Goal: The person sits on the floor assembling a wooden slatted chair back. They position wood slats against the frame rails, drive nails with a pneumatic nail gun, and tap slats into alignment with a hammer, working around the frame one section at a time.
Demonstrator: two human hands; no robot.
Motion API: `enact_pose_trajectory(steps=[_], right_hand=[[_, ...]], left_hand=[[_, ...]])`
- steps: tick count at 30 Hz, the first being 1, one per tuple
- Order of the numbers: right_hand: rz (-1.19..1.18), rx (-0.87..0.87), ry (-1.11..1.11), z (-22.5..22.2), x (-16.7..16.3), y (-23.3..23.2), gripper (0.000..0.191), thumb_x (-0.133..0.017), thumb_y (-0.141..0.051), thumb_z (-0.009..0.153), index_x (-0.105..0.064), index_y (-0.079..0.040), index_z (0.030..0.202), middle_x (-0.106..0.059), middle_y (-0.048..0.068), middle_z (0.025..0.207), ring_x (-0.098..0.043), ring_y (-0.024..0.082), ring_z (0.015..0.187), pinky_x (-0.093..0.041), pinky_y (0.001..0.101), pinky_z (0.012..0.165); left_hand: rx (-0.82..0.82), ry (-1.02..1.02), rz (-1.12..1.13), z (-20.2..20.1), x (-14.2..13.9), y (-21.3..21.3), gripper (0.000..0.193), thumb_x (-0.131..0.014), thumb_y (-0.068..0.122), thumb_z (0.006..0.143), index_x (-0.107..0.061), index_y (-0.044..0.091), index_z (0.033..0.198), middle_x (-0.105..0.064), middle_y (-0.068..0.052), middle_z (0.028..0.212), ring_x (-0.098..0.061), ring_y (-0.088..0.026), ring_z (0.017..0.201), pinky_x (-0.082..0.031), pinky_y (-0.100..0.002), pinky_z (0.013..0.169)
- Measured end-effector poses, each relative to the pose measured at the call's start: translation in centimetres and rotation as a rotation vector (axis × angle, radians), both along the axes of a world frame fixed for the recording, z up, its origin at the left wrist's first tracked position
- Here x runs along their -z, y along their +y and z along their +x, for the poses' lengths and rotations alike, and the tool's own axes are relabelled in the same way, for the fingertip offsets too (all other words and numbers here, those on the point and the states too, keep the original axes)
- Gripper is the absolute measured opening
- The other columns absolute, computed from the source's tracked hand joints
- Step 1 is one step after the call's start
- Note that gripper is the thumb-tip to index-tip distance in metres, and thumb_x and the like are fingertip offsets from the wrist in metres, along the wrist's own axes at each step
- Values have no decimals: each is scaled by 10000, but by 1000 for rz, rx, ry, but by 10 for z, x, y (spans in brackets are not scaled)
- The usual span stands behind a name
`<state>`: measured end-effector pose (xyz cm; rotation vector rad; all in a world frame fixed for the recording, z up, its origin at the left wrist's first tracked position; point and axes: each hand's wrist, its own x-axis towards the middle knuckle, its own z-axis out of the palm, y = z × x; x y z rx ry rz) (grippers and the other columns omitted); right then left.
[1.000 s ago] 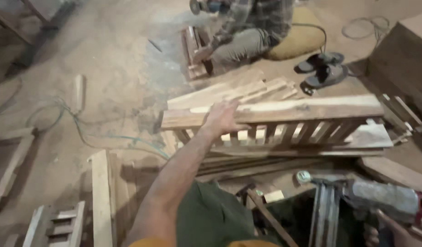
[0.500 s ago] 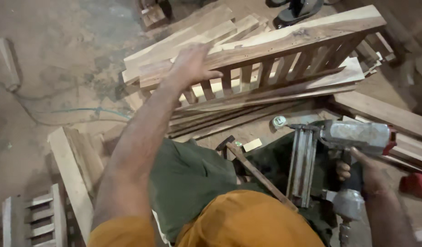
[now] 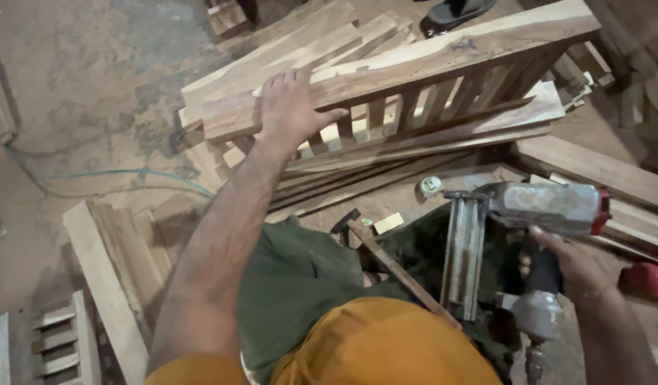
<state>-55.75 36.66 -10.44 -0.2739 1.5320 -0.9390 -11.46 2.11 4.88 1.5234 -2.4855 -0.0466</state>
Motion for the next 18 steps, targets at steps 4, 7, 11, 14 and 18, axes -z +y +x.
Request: enact_pose_trajectory(steps=[4,7,11,14,18], right_hand=[[1,-233,688,-14,-4,-2,739,-744,-514,887,-638,65,1334,-723,196,1135,-681,284,1002,-516,388,900],[177,-310,851,-15,-11,5,742,-737,-543,927,-701,71,1342,-745,246,1146,-702,327,1036,-513,407,957],[-24,-19,626,8,-5,19,658,-668,-533,982,-665,13,1349,-704,129,1200,-646,213,1057,-483,357,940],[-84,105,430,20,7,32,593,-598,-504,1075,-652,20,1347,-664,131,1113,-597,227,937,-475,405,817],[-76,65,410,11,24,53,579,-556,-459,1163,-664,110,1166,-660,199,901,-585,291,790,-467,437,693]], left_hand=[[6,25,-59,-4,-2,8,1020,-819,770,683,-567,-8,1294,-666,-211,1177,-600,-366,1161,-394,-497,1043],[-1,21,-39,-3,0,13,1014,-812,783,683,-574,-1,1281,-679,-207,1161,-607,-360,1165,-395,-504,1056],[24,81,-106,5,8,8,1027,-777,829,741,-599,-17,1295,-679,-241,1139,-601,-397,1135,-403,-531,1021],[45,229,-130,9,17,-1,866,-678,759,896,-649,-14,1285,-689,-242,1159,-611,-409,1139,-416,-540,1036],[130,418,-160,12,26,-11,679,-540,608,1044,-705,-31,1205,-718,-235,1158,-629,-430,1128,-428,-552,1016]])
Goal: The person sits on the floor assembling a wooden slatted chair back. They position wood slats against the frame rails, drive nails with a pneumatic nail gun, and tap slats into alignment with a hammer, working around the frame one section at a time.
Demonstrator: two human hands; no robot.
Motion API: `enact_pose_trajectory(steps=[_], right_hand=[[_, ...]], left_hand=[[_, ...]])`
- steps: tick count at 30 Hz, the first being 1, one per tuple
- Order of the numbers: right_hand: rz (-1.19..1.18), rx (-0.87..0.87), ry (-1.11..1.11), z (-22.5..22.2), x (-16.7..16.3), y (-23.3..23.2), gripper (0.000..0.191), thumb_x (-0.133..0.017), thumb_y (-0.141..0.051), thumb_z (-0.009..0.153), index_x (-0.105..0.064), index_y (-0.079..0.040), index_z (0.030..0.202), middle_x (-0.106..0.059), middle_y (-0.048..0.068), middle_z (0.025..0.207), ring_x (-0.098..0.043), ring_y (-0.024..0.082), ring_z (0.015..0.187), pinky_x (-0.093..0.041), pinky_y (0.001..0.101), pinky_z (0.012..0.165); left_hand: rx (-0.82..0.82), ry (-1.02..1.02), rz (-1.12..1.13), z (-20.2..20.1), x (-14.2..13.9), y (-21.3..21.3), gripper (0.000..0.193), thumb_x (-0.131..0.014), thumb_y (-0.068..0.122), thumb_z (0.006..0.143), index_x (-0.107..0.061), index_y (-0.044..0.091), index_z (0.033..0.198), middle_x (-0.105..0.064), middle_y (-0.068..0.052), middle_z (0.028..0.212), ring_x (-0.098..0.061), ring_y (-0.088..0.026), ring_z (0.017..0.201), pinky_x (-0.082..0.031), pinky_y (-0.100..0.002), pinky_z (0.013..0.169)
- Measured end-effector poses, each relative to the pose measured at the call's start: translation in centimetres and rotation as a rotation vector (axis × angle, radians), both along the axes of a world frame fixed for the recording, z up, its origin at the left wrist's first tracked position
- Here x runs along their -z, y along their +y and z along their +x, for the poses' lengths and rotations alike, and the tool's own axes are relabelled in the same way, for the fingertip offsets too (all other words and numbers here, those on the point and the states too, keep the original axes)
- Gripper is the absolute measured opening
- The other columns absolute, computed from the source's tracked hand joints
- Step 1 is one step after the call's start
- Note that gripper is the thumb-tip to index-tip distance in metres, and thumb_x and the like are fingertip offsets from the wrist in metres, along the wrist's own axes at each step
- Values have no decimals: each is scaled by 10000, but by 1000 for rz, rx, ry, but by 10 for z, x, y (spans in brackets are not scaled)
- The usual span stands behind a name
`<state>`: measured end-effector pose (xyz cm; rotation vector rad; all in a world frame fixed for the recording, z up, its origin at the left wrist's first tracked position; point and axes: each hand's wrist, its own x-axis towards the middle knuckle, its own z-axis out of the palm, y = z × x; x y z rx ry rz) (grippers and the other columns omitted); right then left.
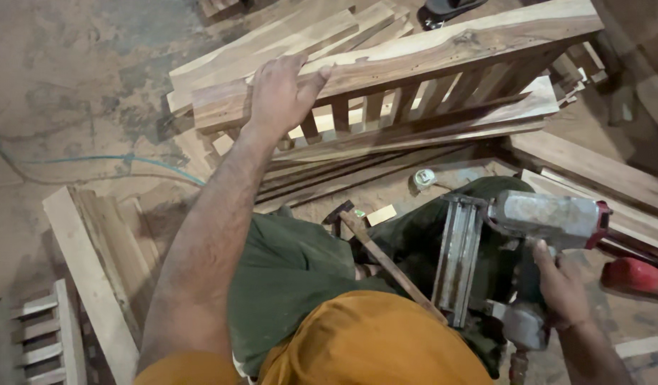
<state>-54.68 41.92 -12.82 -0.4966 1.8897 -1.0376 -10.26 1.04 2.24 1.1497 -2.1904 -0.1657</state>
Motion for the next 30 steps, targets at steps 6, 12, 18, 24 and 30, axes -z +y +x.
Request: enact_pose_trajectory(steps=[6,12,18,24,30], right_hand=[[73,-338,494,-36,14,-1,524,-627,-407,1113,-723,106,1075,-688,172,882,-615,202,782,-494,344,754],[59,-301,324,-41,-28,-10,365,-710,-295,960,-688,-23,1202,-712,88,958,-626,187,782,-512,357,634],[-232,-189,619,35,-142,-40,255,-669,-166,1146,-692,71,1238,-723,129,1016,-655,156,862,-505,325,779],[-299,-698,360,168,-161,-158,377,-601,-331,1028,-727,-9,1178,-763,69,977,-697,146,896,-549,292,765],[-498,-690,517,259,-109,-296,464,-523,-351,1093,-554,33,1352,-623,257,1261,-611,349,1124,-478,470,912]], left_hand=[[-54,44,357,8,-14,-11,696,-400,622,1052,-742,21,1129,-717,-236,1072,-644,-440,1072,-471,-540,972],[17,84,537,19,-29,-12,670,-410,619,1021,-716,39,1157,-723,-205,1134,-661,-410,1105,-489,-491,984],[-29,-79,250,15,-29,7,749,-818,590,762,-675,57,1268,-676,-195,1231,-603,-399,1174,-451,-506,1014],[-29,-112,174,12,-19,13,730,-842,587,799,-662,80,1293,-683,-151,1218,-605,-362,1193,-457,-494,1041],[-26,-141,65,12,-11,14,852,-865,597,764,-592,72,1377,-638,-194,1250,-567,-407,1191,-417,-539,1036]])
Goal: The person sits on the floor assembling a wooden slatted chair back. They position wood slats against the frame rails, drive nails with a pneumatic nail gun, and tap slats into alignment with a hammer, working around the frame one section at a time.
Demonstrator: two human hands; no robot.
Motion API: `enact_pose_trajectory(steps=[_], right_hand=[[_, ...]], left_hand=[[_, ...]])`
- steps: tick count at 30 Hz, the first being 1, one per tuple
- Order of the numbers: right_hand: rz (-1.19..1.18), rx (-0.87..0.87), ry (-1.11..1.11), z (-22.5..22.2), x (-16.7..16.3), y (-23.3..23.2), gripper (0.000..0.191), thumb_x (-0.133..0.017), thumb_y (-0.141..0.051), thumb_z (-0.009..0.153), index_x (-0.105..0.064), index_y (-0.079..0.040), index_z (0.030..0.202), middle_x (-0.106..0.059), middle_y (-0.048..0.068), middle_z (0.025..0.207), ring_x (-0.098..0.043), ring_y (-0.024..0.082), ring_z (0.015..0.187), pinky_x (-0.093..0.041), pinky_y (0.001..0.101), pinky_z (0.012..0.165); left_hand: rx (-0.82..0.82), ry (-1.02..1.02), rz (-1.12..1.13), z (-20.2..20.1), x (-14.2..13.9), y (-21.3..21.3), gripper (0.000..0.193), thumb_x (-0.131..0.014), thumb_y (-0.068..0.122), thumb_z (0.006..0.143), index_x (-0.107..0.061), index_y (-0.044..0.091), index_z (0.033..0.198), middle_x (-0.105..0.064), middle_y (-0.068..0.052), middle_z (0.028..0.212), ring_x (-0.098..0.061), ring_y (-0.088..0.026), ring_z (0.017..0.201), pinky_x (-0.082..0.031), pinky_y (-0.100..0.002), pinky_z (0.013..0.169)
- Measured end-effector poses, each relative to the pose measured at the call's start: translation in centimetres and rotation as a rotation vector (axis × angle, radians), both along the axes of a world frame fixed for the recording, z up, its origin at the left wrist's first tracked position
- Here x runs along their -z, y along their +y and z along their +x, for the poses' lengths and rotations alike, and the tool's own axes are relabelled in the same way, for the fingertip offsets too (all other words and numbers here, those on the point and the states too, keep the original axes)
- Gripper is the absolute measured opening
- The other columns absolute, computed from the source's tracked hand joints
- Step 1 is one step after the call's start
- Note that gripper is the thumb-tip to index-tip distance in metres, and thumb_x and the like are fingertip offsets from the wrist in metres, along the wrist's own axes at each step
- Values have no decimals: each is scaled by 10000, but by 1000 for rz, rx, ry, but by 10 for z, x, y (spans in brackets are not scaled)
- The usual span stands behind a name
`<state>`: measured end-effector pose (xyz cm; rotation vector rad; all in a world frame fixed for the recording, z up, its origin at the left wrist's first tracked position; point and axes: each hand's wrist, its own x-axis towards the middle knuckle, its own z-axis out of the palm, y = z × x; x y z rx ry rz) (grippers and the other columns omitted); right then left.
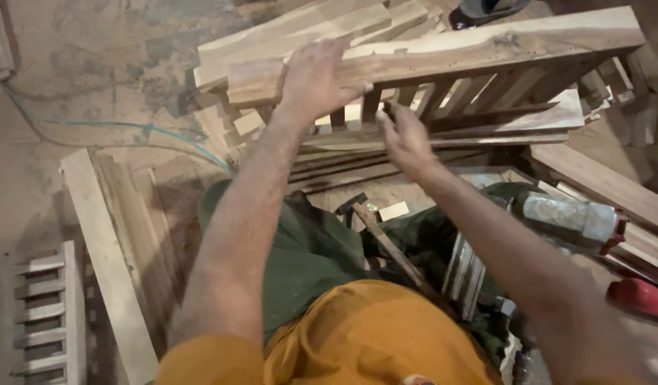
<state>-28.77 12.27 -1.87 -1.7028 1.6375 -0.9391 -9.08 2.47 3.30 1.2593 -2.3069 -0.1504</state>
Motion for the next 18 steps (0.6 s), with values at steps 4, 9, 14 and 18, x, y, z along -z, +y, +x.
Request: enact_pose_trajectory(steps=[4,9,14,18], right_hand=[[-72,164,22,30,31,-35,403,-478,-348,1124,-618,4,1263,-664,264,1209,-629,394,1145,-480,481,1016],[-132,239,-368,40,39,-48,414,-452,-330,1121,-577,-6,1348,-643,245,1316,-608,365,1230,-445,430,1058],[-244,112,-428,30,47,-52,391,-449,-304,1127,-584,1,1329,-695,221,1239,-675,360,1148,-500,412,999],[-375,125,-242,28,56,-50,335,-489,-255,1121,-619,15,1271,-694,267,1149,-653,439,1070,-517,443,895]], left_hand=[[4,-76,21,2,0,-1,905,-867,580,712,-575,73,1403,-612,-190,1346,-544,-402,1248,-391,-527,1070],[-14,-71,25,0,5,-4,908,-866,602,730,-578,66,1404,-595,-180,1385,-539,-383,1285,-368,-516,1108],[2,-85,-6,0,10,-5,917,-859,632,738,-586,52,1393,-614,-162,1355,-558,-376,1250,-368,-513,1103],[9,-116,-94,0,15,-3,912,-853,637,738,-593,32,1370,-622,-168,1353,-571,-373,1212,-383,-511,1080]])
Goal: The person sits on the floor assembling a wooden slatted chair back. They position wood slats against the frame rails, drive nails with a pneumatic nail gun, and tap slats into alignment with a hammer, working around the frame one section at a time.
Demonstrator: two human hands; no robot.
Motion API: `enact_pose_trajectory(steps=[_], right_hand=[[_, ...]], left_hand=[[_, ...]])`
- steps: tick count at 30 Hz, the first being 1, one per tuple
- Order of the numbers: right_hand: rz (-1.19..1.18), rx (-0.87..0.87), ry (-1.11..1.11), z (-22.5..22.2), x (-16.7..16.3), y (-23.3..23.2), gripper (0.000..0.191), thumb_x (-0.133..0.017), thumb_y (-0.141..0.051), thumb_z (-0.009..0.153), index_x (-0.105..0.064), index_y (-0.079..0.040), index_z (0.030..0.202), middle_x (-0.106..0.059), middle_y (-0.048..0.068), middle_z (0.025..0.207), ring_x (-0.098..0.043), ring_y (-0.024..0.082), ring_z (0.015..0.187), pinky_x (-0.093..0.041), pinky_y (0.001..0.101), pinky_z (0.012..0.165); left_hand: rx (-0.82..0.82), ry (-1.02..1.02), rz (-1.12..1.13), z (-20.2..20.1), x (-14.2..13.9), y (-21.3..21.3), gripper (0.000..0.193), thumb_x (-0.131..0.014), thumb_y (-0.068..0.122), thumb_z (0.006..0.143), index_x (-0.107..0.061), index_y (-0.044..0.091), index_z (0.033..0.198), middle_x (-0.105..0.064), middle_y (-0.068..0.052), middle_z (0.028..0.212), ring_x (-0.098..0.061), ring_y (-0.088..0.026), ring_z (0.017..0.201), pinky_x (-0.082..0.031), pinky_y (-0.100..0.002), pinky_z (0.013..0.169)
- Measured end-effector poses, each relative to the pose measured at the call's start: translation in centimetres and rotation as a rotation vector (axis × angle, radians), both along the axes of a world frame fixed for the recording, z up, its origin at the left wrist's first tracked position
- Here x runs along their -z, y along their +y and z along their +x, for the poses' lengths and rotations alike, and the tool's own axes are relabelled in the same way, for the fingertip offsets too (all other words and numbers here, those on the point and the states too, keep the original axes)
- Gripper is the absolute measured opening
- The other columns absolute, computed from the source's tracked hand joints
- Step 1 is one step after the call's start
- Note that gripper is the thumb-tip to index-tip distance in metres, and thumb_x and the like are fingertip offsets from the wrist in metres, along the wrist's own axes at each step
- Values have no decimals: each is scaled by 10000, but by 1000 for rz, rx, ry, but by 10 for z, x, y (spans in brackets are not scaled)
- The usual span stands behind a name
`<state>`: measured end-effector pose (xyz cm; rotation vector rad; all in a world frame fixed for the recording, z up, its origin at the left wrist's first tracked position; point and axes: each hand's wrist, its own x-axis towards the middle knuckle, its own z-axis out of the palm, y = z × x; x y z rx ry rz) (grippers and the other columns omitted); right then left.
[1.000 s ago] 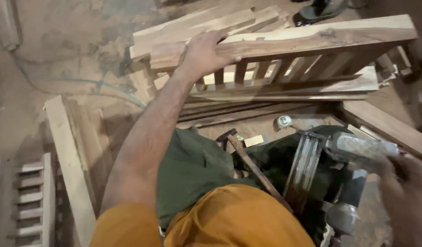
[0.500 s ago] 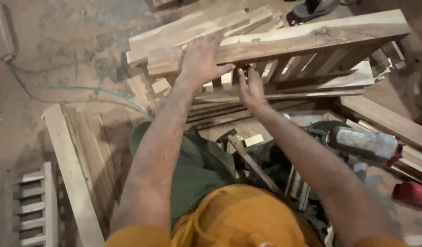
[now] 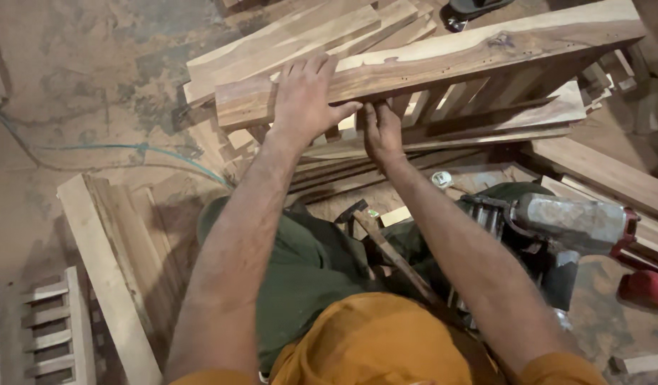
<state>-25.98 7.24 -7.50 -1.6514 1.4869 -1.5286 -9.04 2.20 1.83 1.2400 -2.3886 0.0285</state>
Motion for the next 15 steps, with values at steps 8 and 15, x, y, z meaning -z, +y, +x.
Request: enact_pose_trajectory(steps=[8,15], right_hand=[[66,21,-84,6,-5,2,315,-500,-257,1080,-630,-2,1213,-709,231,1004,-700,398,875,-534,434,773],[122,-1,-58,2,3,4,329,-486,-275,1097,-633,8,1179,-710,235,1009,-705,390,902,-538,439,804]], left_hand=[[10,-77,7,-4,-2,-2,950,-831,647,757,-567,-12,1387,-607,-178,1355,-561,-377,1208,-371,-510,1076],[19,-59,43,0,7,-1,960,-791,683,806,-544,-15,1417,-598,-180,1378,-543,-384,1224,-367,-515,1083]])
